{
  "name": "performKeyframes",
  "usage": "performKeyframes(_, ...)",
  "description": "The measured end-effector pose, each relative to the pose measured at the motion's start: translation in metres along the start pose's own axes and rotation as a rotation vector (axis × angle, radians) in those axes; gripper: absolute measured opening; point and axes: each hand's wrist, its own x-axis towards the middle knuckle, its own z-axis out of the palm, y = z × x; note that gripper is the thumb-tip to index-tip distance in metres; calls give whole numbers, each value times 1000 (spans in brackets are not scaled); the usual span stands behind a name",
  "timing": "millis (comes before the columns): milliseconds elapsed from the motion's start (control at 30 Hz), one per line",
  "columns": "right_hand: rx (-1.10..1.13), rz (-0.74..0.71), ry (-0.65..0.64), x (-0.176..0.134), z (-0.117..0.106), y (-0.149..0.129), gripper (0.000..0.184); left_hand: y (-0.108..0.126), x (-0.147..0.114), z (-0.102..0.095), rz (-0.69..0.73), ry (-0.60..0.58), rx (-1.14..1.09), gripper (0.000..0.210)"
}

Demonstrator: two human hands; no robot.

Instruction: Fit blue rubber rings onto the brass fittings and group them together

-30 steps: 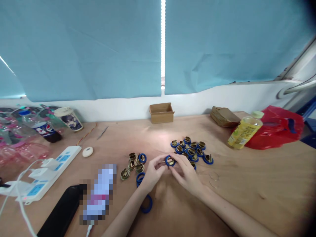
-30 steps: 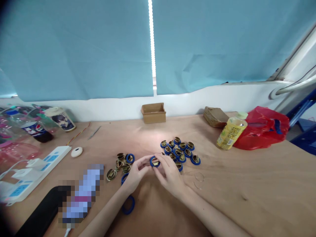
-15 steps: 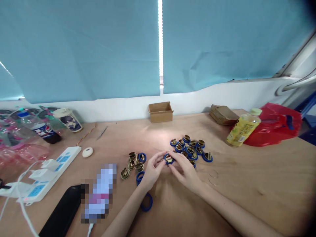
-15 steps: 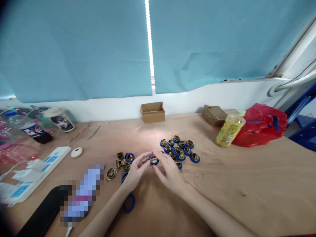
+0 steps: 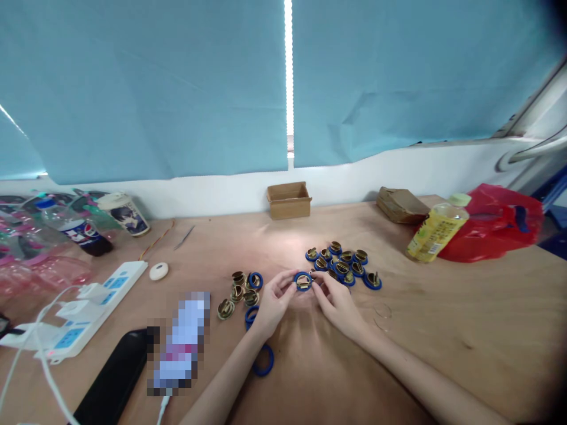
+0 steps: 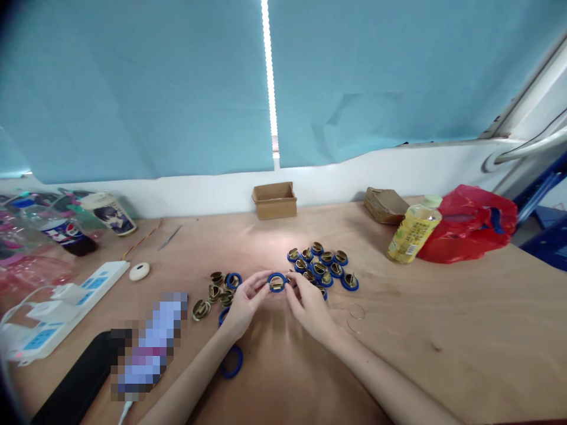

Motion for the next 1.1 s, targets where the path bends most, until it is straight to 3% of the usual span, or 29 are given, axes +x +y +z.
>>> performKeyframes(233, 91, 94, -40, -1, 4, -1, 18, 1, -1, 3, 22, -20, 9, 30)
performKeyframes(467, 155, 120, -25, 0, 0, -4, 18, -3, -1, 3, -2, -119, 65, 32)
performKeyframes(767, 506, 323, -17, 3, 11, 12, 24, 1, -4, 4, 36, -129, 172, 27)
performKeyframes(1100, 542, 358, -25, 4, 13, 9, 29, -4, -5, 1, 18, -130, 195, 34)
